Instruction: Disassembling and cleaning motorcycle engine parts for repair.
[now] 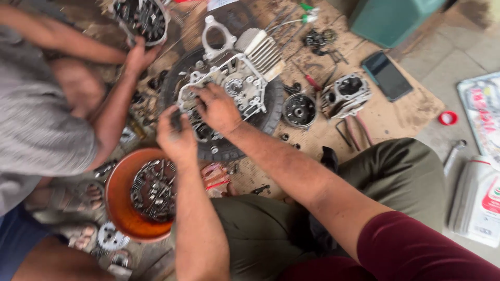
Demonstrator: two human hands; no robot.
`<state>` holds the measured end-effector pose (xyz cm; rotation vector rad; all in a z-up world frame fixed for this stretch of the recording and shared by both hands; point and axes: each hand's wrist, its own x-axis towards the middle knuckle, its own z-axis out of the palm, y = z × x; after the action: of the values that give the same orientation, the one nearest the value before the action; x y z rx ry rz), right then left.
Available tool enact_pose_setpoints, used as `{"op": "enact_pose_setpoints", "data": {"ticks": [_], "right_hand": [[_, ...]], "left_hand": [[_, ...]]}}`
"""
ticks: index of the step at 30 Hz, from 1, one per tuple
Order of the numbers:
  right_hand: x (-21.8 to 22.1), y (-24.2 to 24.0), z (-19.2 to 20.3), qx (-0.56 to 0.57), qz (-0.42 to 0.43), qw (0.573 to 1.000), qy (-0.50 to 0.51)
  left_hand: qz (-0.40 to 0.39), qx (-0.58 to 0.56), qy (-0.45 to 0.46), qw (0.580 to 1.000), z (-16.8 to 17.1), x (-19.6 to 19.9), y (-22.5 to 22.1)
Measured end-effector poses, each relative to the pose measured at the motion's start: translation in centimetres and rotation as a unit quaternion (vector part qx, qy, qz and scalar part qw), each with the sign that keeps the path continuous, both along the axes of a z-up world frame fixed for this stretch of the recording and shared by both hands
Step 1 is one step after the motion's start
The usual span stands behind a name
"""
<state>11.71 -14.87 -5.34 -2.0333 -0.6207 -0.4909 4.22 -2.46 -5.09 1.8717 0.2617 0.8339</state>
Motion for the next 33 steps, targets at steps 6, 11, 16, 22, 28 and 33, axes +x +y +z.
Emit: {"op": "enact_pose_setpoints", "data": {"ticks": [6,11,16,22,28,33], "right_hand": [[-0.1,0.4,0.1,0.029,0.01,1.0,-0.003],[-0.2,0.3,0.7,0.013,0.003,1.0,0.024],[-0.1,0.3,0.4,0.012,0.002,1.0,0.024],[-0.1,0.4,0.3,0.013,0.001,1.0,0.015],[0.0,0.4,0.3,-0.002,0.012,0.997,0.079],[-0.4,-1.1,0.3,0.013,0.072,0.992,0.104]], "left_hand": [[0.035,0.141,0.014,0.989,0.1,0.4,-0.6],[0.052,0.158,0.018,0.986,0.0,1.3,-1.3],[0.106,0.224,0.055,0.967,-0.9,2.3,-1.4],[0.105,0.259,0.081,0.957,-0.9,2.3,-1.4],[0.103,0.266,0.104,0.953,-0.6,2.4,-1.5],[0.104,0.259,0.091,0.956,-0.5,2.1,-1.7]]}}
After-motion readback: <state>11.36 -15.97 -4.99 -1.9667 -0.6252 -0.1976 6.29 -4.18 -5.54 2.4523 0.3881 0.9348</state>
